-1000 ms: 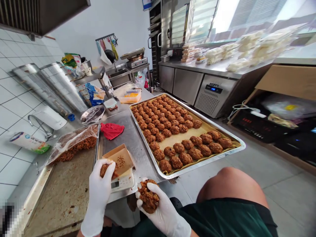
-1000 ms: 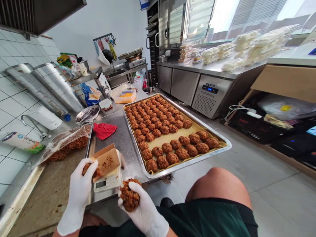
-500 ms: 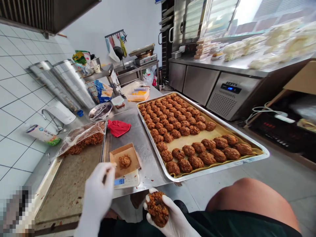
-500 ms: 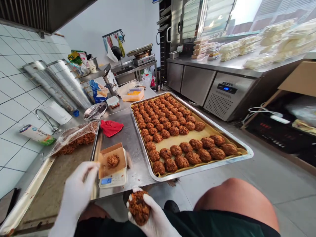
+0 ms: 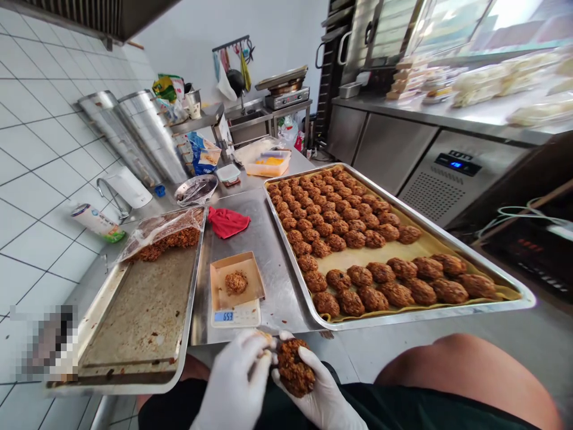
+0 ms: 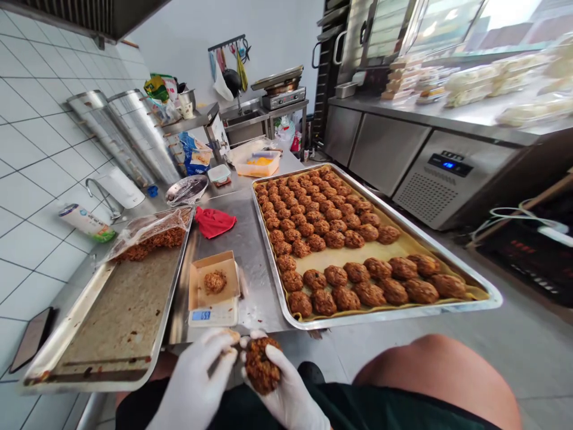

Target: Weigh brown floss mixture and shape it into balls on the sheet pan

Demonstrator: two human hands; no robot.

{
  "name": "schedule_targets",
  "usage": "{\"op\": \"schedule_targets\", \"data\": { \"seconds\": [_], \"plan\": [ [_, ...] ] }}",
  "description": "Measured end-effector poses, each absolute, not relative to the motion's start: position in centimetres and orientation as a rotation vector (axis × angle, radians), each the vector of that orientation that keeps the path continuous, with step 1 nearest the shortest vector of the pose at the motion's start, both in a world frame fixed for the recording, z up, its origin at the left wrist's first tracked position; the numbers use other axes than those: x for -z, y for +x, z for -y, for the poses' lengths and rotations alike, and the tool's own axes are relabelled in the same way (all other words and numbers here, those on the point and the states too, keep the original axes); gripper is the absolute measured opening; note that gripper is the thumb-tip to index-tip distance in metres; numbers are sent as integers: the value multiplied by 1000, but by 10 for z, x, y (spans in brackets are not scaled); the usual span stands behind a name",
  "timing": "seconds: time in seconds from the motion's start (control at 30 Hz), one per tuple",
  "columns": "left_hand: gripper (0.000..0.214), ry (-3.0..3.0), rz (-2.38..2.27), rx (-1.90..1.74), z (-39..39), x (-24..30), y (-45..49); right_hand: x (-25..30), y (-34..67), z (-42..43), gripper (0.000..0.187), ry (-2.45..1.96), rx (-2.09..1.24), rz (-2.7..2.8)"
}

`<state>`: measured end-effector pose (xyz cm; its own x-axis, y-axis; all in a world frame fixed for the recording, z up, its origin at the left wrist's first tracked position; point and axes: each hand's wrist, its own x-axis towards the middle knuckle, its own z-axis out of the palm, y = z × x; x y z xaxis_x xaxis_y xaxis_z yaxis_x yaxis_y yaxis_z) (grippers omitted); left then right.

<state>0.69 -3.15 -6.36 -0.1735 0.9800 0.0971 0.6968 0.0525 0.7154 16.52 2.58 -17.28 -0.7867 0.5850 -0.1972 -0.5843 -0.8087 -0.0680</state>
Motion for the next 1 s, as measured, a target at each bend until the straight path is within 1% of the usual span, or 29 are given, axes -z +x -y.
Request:
{"op": "schedule_targets", "data": {
  "seconds": [0.07, 0.17, 0.23, 0.37, 0.5, 0.57, 0.63, 0.7, 0.73, 0.87, 1.0],
  "plan": [
    [19, 1675, -2085, -954, 24, 49, -20, 171, 165, -27, 25, -258, -2506, 15],
    [20, 1668, -2309, -1016, 7, 32, -61, 169, 166, -28, 23, -267, -2499, 5],
    [22, 1694, -2349, -986, -8, 26, -79, 169, 167, -28, 23, -280, -2492, 2],
    [24, 1785, -2207, -809, -43, 29, -83, 167, 167, -29, 23, -295, -2482, 7],
    [37, 1761, -2094, -709, -74, 47, -72, 168, 168, -29, 22, -293, -2481, 15],
    [31, 1691, -2057, -699, -84, 54, -74, 169, 170, -29, 22, -285, -2482, 14],
    [19, 1596, -2001, -712, -92, 57, -80, 171, 172, -30, 24, -288, -2474, 11],
    [8, 1465, -1920, -738, -98, 55, -89, 170, 173, -31, 24, -292, -2466, 9],
    [8, 1388, -1873, -759, -100, 52, -94, 170, 173, -32, 24, -294, -2464, 7],
    [18, 1104, -1652, -948, -103, 36, -102, 165, 173, -32, 24, -340, -2459, -13],
    [20, 914, -1442, -1240, -91, 27, -92, 164, 173, -32, 24, -379, -2449, -49]
  ]
}}
